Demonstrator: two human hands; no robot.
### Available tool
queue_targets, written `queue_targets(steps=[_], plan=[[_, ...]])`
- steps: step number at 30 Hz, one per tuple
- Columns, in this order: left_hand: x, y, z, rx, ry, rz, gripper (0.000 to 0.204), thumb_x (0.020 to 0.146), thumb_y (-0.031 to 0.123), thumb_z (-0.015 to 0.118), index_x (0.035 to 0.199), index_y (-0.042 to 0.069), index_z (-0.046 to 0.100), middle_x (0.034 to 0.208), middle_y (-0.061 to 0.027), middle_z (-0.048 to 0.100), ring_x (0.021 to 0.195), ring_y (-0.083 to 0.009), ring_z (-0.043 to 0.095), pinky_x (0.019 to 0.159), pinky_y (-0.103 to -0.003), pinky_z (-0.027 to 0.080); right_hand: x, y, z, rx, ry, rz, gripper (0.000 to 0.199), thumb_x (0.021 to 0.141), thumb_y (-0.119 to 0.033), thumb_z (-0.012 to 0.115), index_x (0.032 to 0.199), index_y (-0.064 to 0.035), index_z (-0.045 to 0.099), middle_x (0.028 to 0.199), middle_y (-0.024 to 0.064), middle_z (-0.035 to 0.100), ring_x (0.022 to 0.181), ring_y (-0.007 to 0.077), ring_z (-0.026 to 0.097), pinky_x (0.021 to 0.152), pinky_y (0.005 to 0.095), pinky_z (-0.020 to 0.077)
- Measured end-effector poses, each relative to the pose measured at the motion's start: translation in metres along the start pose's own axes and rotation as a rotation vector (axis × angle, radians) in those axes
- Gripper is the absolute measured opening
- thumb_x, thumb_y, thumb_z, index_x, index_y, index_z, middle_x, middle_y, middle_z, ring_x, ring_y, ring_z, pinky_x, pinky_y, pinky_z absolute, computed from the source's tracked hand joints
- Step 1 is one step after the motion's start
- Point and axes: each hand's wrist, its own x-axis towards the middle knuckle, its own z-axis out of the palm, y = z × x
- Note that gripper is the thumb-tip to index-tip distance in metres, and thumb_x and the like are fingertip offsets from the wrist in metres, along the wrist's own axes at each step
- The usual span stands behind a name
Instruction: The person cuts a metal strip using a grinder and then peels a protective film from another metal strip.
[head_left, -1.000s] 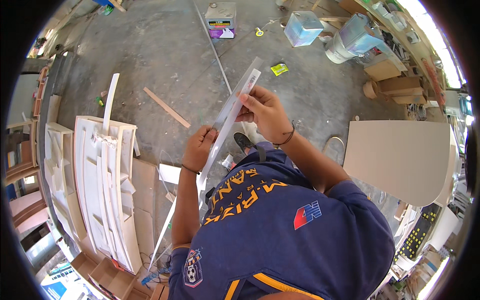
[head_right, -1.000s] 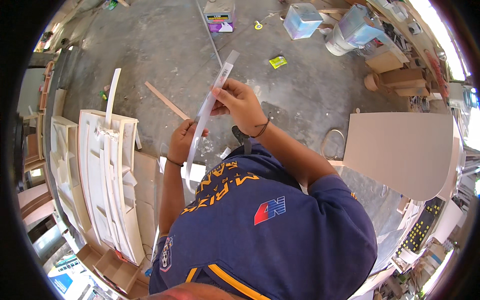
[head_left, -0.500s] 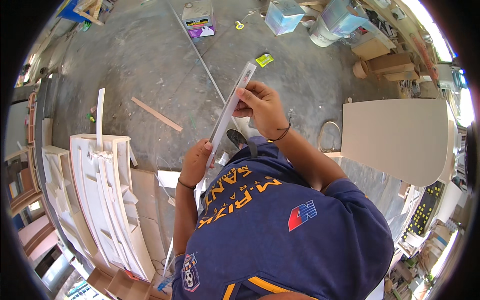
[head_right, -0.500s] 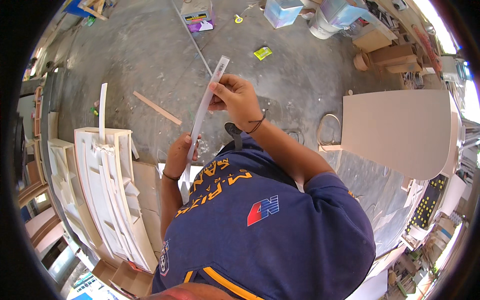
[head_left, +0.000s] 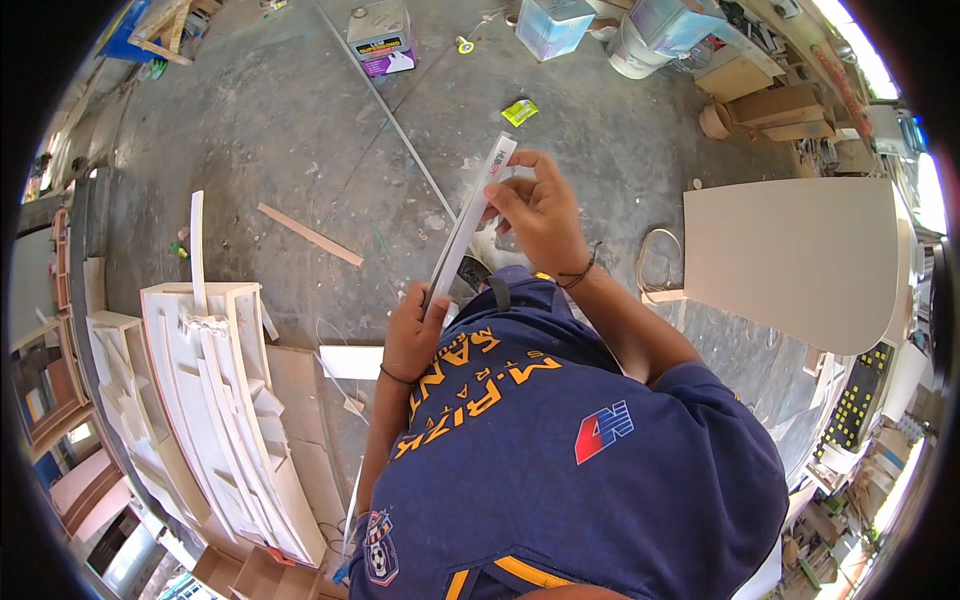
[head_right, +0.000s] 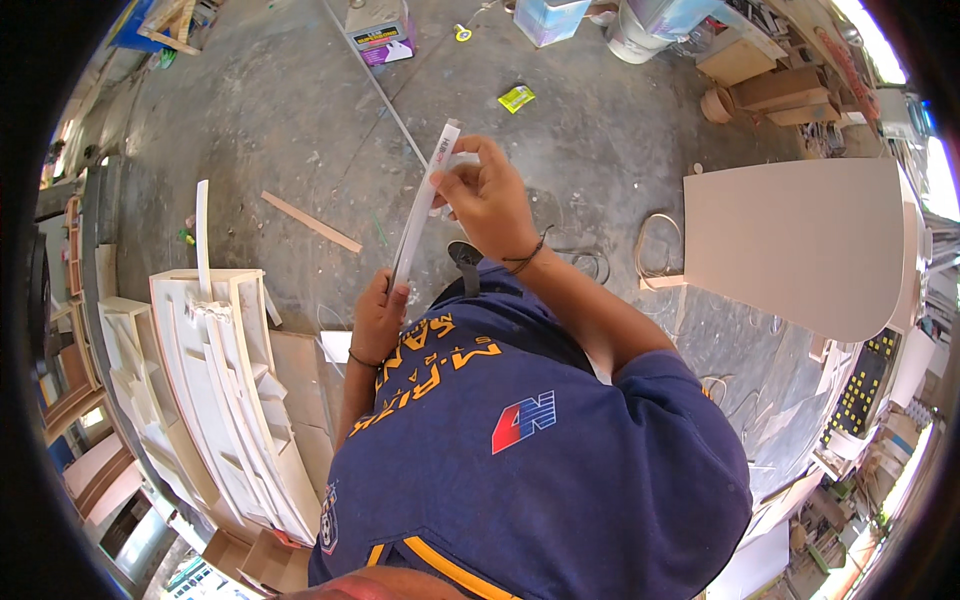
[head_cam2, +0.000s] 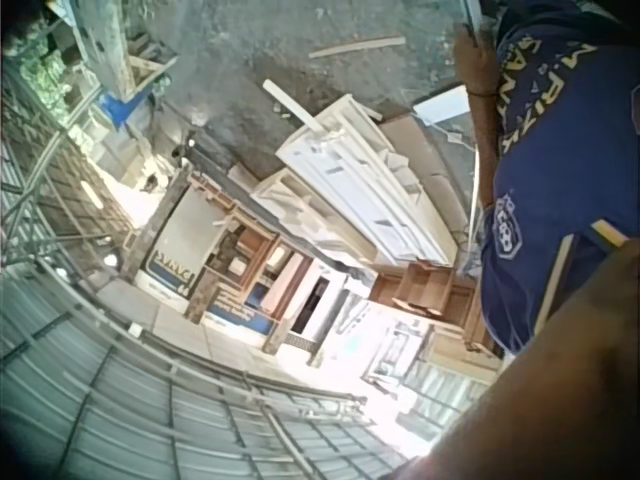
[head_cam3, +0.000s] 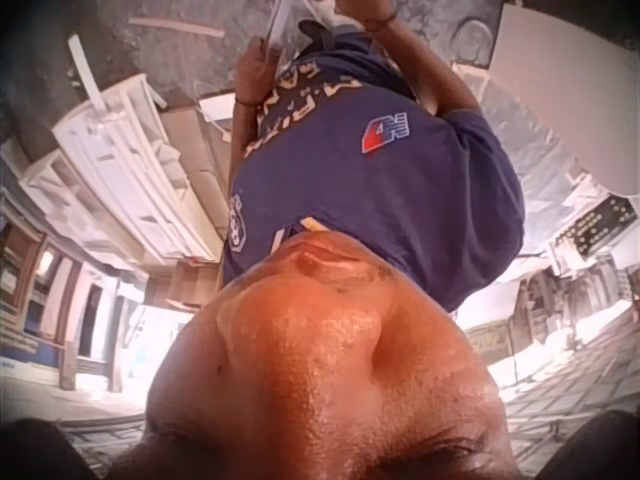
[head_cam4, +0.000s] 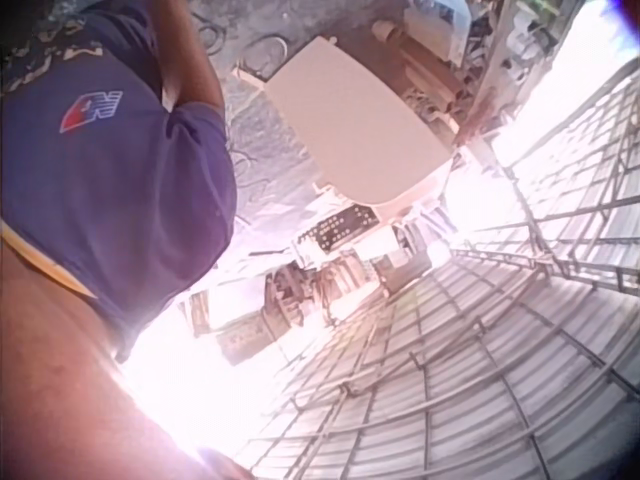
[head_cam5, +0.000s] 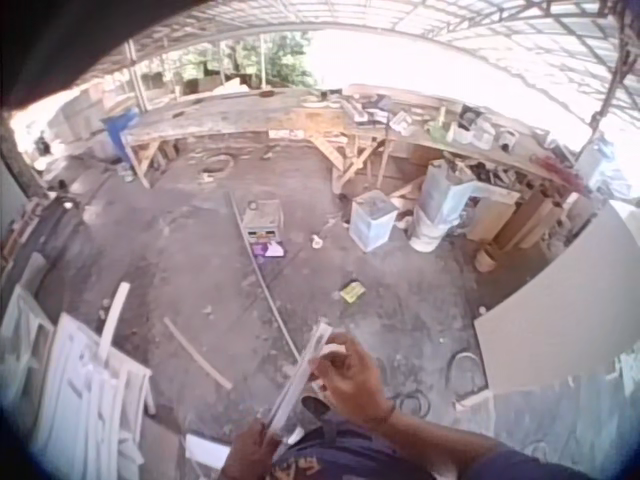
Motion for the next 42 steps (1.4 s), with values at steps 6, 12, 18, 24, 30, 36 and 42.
queue_targets(steps=[6,12,18,24,30,36,42], plan=[[0.001,0.006,-0.003,-0.05,-0.059,-0.029,0.037,0.088,0.036,0.057,0.096,0.0,0.053,0.067,-0.0112,0.057,0.061,-0.0198,0.058,0.056,-0.031,0.044,0.006,-0.004,-0.006,0.161,-0.025,0.058,0.022,0.086,-0.005,0.057,0.105,0.0012,0.047,0.082,0.011,0.063,0.071,0.0155,0.063,0.056,0.0258,0.0523],[0.004,0.02,-0.016,-0.072,-0.196,-0.121,0.04,0.088,0.038,0.057,0.092,-0.002,0.052,0.066,-0.0144,0.057,0.06,-0.0223,0.057,0.056,-0.034,0.044,0.009,-0.003,-0.01,0.217,-0.049,0.126,0.023,0.087,-0.009,0.06,0.105,0.0001,0.048,0.086,0.0103,0.062,0.072,0.0155,0.063,0.058,0.0269,0.0536],[0.006,0.004,-0.008,0.032,-0.099,0.065,0.03,0.092,0.032,0.052,0.088,0.002,0.05,0.059,-0.0013,0.049,0.049,-0.0081,0.046,0.046,-0.025,0.037,0.014,-0.002,-0.014,0.152,-0.029,0.107,0.025,0.084,-0.006,0.063,0.104,0.0009,0.048,0.085,0.0104,0.061,0.07,0.0163,0.065,0.056,0.0263,0.0537],[0.009,0.005,-0.006,0.045,-0.089,0.067,0.031,0.093,0.033,0.05,0.089,0.002,0.05,0.058,-0.0026,0.048,0.05,-0.0097,0.047,0.046,-0.027,0.037,0.016,0.0,-0.012,0.084,0.03,0.005,0.032,0.083,-0.005,0.065,0.109,-0.0008,0.047,0.087,0.0087,0.059,0.076,0.016,0.064,0.06,0.0274,0.0538],[0.009,0.003,-0.012,-0.123,-0.165,-0.024,0.032,0.093,0.032,0.05,0.088,0.001,0.05,0.06,-0.0076,0.049,0.053,-0.0164,0.048,0.05,-0.031,0.037,0.024,-0.008,-0.016,0.116,-0.1,0.008,0.051,0.084,-0.009,0.064,0.129,-0.0038,0.04,0.101,0.0127,0.061,0.09,0.0179,0.061,0.064,0.0283,0.0544],[0.006,0.002,-0.019,-0.402,-0.267,-0.163,0.03,0.093,0.032,0.051,0.094,0.002,0.053,0.064,0.0015,0.049,0.051,-0.0047,0.044,0.046,-0.022,0.035,0.034,-0.017,-0.012,0.159,-0.242,0.055,0.046,0.087,-0.009,0.06,0.129,-0.0041,0.043,0.109,0.0126,0.061,0.099,0.0179,0.059,0.069,0.0302,0.0558],[0.024,0.033,-0.011,-0.211,0.008,0.085,0.032,0.091,0.029,0.056,0.105,0.0,0.053,0.071,-0.004,0.055,0.055,-0.0075,0.05,0.051,-0.023,0.04,0.033,-0.018,-0.004,0.182,-0.274,0.032,0.044,0.087,-0.008,0.059,0.128,-0.0029,0.044,0.107,0.0123,0.061,0.101,0.0191,0.059,0.071,0.031,0.0565]])
